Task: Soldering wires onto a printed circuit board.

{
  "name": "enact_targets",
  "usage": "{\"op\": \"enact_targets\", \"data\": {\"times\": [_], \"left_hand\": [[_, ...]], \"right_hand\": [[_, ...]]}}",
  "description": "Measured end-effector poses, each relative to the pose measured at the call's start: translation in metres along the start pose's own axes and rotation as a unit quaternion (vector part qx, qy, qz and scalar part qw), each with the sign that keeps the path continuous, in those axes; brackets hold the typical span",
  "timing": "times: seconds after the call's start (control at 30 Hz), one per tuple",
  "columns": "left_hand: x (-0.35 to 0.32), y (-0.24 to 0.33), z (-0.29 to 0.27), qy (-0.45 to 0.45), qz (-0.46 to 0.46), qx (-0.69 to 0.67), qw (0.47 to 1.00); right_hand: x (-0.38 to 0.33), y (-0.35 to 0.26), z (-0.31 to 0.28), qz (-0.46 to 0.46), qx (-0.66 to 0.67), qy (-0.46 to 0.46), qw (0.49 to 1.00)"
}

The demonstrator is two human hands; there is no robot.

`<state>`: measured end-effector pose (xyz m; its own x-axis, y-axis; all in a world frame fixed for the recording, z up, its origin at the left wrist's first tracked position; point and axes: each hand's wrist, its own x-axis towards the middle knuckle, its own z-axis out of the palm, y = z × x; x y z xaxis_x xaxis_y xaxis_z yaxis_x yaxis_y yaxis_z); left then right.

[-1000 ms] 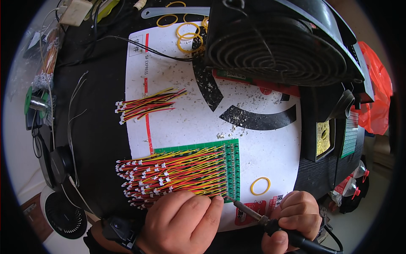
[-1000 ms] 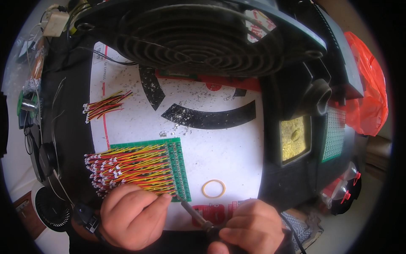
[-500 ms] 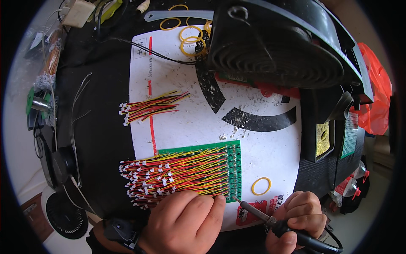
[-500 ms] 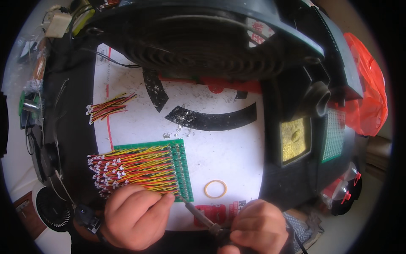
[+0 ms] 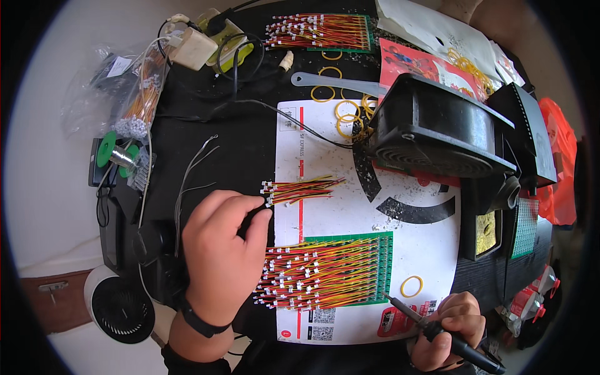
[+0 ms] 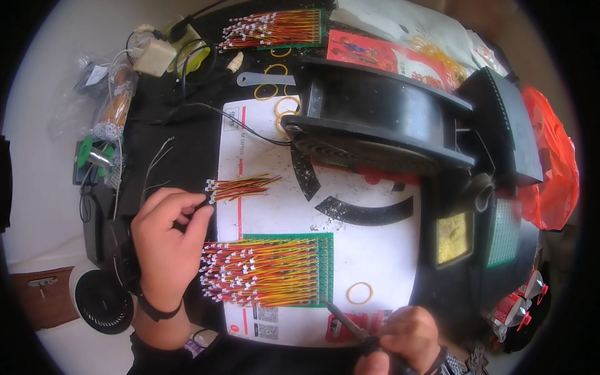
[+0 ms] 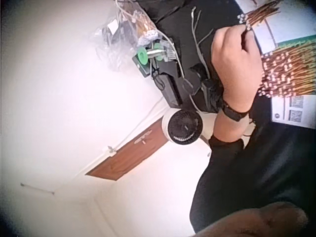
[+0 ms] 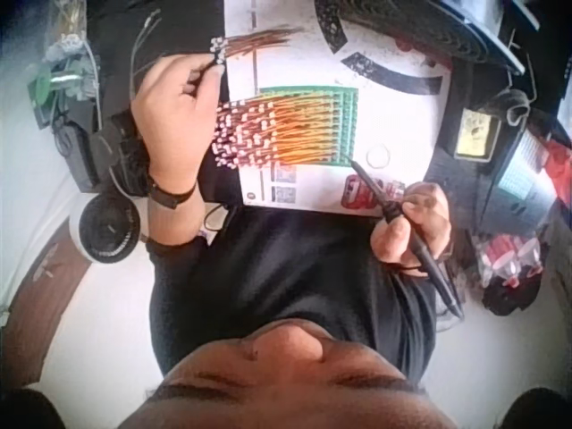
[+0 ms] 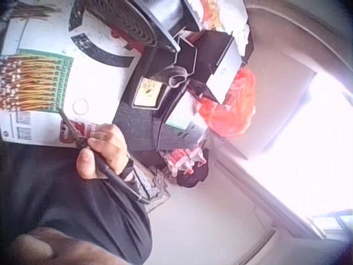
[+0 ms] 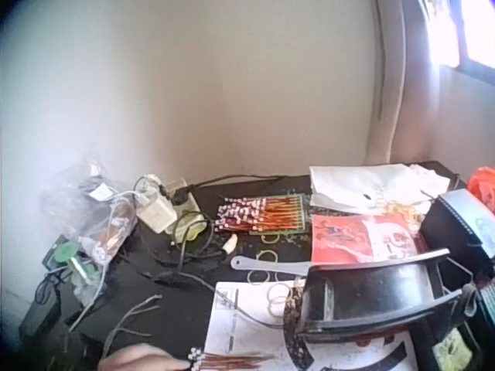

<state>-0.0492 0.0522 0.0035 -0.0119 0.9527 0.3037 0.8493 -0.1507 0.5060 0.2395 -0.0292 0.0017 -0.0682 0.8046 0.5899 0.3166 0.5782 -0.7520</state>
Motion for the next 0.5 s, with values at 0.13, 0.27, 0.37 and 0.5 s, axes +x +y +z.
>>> {"op": "enact_targets", "data": {"times": [0.13, 0.27, 0.37, 0.5], "left_hand": [[-0.002, -0.006, 0.000, -0.009, -0.055, -0.010, 0.998], [-0.001, -0.007, 0.002, -0.019, -0.060, -0.037, 0.997], [-0.009, -0.005, -0.004, -0.031, -0.072, -0.090, 0.993], [-0.023, -0.004, -0.022, -0.023, -0.095, -0.269, 0.958]], "right_hand": [[-0.004, 0.009, 0.003, -0.071, -0.016, -0.026, 0.997], [-0.010, 0.008, 0.008, -0.076, -0.040, -0.008, 0.996], [-0.026, 0.001, 0.014, 0.093, -0.056, 0.134, 0.985], [-0.023, 0.002, 0.010, 0.076, -0.049, 0.080, 0.993]]}}
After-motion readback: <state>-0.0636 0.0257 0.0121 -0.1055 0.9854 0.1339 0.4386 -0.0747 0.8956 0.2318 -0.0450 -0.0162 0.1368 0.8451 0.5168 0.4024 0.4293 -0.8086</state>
